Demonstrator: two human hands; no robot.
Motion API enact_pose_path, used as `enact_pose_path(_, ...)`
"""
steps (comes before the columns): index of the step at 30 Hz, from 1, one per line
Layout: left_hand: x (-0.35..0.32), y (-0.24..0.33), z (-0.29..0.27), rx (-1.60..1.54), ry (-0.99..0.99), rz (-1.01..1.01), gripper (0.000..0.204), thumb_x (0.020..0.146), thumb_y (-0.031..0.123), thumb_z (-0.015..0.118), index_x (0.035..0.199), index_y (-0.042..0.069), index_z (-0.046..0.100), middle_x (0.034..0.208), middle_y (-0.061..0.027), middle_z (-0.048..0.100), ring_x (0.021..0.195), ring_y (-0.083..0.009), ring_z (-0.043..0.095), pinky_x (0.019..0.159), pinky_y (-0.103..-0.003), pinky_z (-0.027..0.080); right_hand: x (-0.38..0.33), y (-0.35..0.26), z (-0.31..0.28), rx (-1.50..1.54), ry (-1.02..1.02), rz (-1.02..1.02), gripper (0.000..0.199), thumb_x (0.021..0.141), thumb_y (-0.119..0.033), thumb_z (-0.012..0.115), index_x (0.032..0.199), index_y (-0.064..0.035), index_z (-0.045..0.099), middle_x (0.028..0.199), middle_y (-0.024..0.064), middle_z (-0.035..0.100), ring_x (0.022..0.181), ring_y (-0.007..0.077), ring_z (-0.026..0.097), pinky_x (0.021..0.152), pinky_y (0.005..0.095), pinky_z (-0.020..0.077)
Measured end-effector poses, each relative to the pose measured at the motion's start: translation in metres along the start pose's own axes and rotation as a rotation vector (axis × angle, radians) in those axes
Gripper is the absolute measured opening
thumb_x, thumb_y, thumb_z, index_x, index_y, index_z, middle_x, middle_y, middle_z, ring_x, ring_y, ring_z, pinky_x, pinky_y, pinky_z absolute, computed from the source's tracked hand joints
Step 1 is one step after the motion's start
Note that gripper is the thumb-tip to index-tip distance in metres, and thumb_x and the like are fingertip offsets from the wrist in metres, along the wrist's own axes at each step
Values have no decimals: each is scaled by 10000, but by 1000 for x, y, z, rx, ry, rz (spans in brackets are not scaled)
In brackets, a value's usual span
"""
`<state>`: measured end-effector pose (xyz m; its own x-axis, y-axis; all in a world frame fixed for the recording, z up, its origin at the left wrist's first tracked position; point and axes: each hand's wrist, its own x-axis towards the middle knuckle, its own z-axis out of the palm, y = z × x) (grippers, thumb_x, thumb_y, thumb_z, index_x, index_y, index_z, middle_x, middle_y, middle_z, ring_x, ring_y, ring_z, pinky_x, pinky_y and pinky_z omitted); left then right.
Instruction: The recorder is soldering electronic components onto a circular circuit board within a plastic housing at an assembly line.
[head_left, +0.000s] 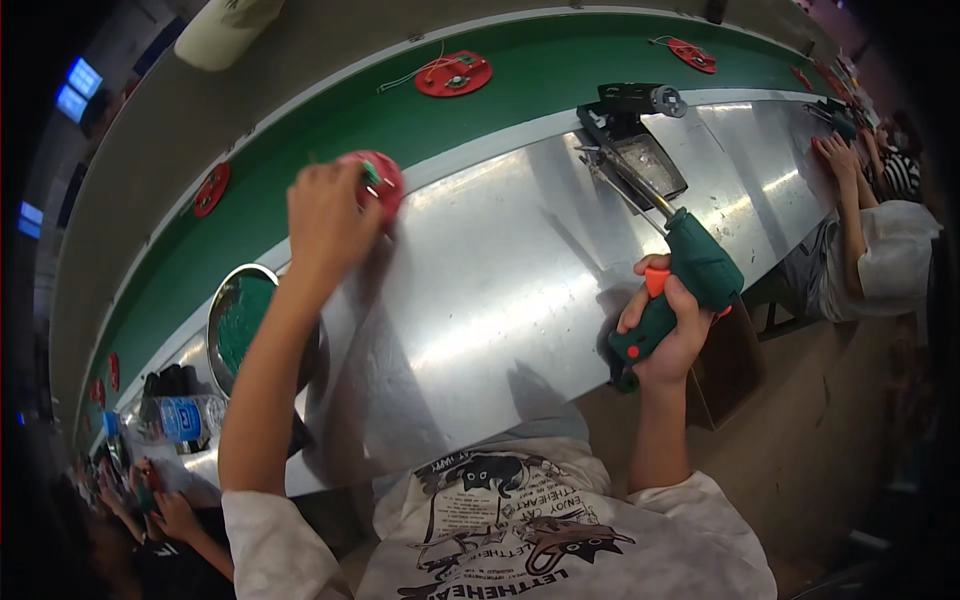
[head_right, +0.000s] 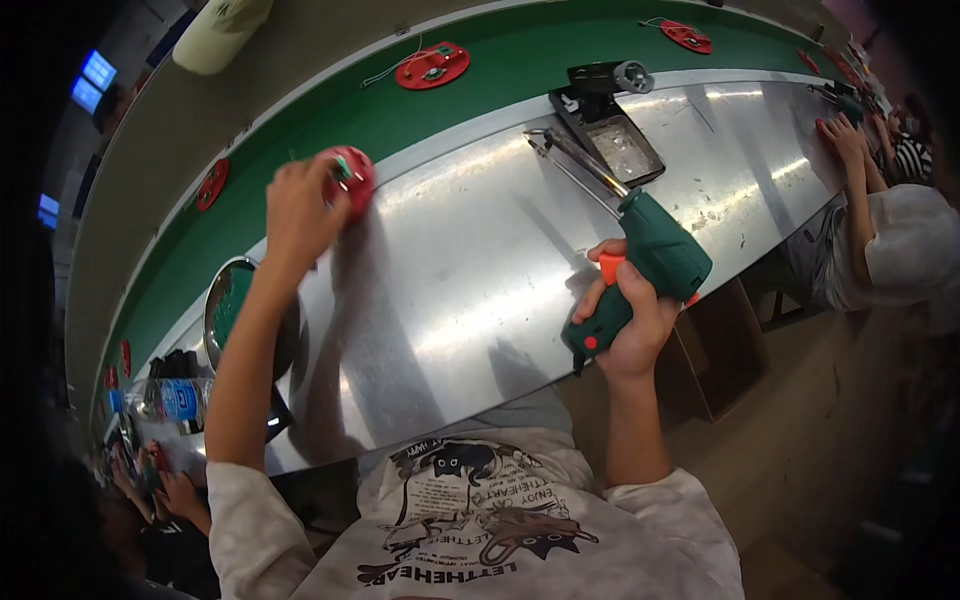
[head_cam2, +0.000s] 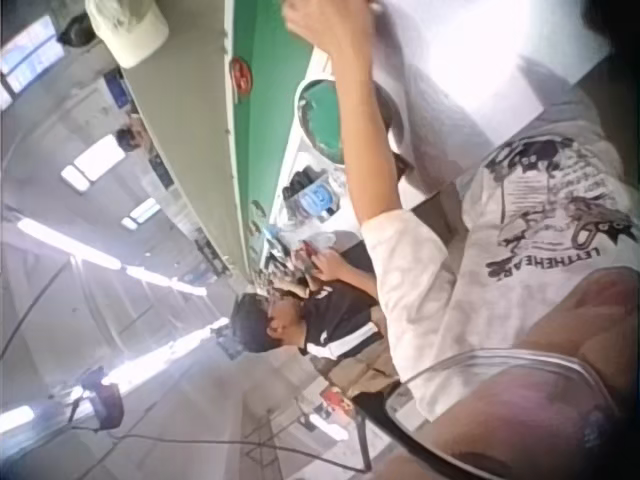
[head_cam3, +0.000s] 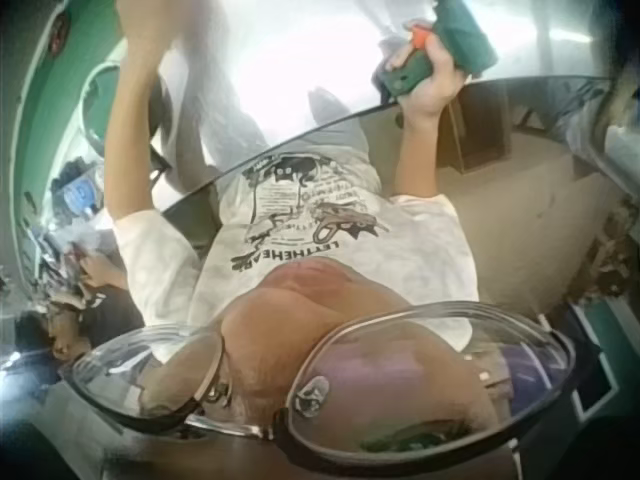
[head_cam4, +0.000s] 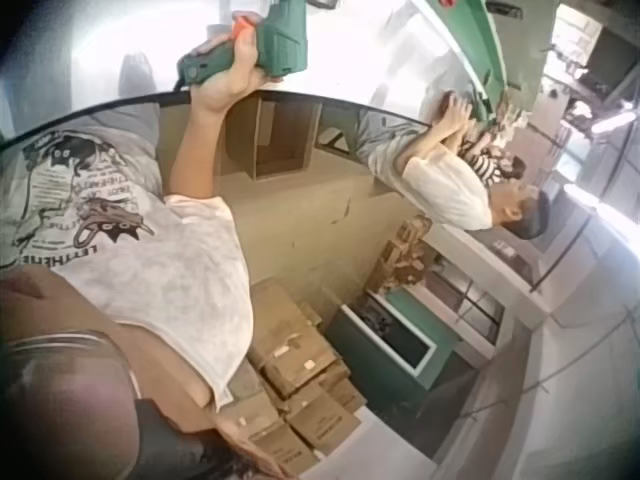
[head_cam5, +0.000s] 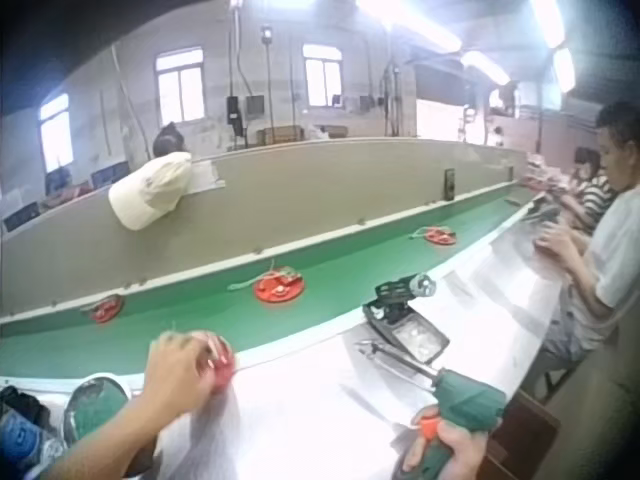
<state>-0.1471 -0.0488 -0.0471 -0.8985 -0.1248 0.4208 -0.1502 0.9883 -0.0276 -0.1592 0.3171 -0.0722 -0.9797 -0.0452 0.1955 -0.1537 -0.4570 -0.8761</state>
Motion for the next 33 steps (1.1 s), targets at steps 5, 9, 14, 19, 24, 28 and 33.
enact_pose_path(5, 119, 12, 61, 238, 220, 82, 463, 822, 257, 677, 1229, 45, 618, 1222, -227, 617, 1175, -417, 541, 998, -531, 425, -7, -2, -12, 58, 189, -47, 291, 938, -166, 509, 1097, 75, 541, 1015, 209, 595, 470, 175, 560, 437, 305, 487)
enact_pose_path(9, 196, 50, 113, -152, 60, -11, 641, 821, 452, 707, 1281, 21, 589, 1312, -234, 575, 1253, -459, 475, 1044, -551, 391, -7, 6, -8, 45, 175, -31, 311, 905, -114, 531, 1157, 67, 535, 1044, 218, 617, 486, 229, 605, 458, 307, 489)
enact_pose_path(14, 247, 97, 125, -195, -316, -379, 1003, 675, 717, 750, 1361, 14, 549, 1437, -208, 490, 1358, -435, 381, 1116, -524, 304, -10, 1, -14, 57, 258, 1, 312, 917, -67, 505, 1190, 84, 517, 1050, 237, 618, 494, 250, 620, 523, 323, 504)
enact_pose_path(19, 237, 92, 108, -202, -279, -341, 996, 642, 706, 780, 1322, 5, 585, 1347, -212, 532, 1293, -410, 464, 1079, -507, 360, -5, -2, -15, 134, 198, -16, 245, 936, -42, 538, 1147, 78, 570, 1009, 169, 650, 553, 193, 648, 534, 293, 506)
enact_pose_path(24, 168, 87, 55, -508, -250, -5, 864, 580, 500, 905, 1192, -42, 626, 1152, -177, 607, 1043, -316, 623, 907, -379, 500, -6, -4, -19, 171, 212, 8, 242, 937, -42, 555, 1153, 66, 577, 1007, 167, 656, 556, 194, 650, 532, 296, 509)
enact_pose_path(28, 77, 83, -11, -396, -426, 168, 739, 588, 418, 889, 1098, -51, 630, 1108, -180, 578, 1001, -320, 594, 886, -411, 492, -5, -6, -14, 73, 168, 29, 335, 919, -94, 538, 1203, 83, 524, 1012, 210, 640, 485, 234, 621, 500, 322, 489)
enact_pose_path(33, -28, 78, -48, -250, -361, 153, 649, 675, 415, 833, 1105, -29, 637, 1136, -206, 578, 1056, -380, 556, 931, -449, 463, -6, -7, 1, 75, 203, 39, 330, 915, -105, 558, 1192, 73, 545, 915, 172, 653, 479, 200, 602, 489, 292, 465)
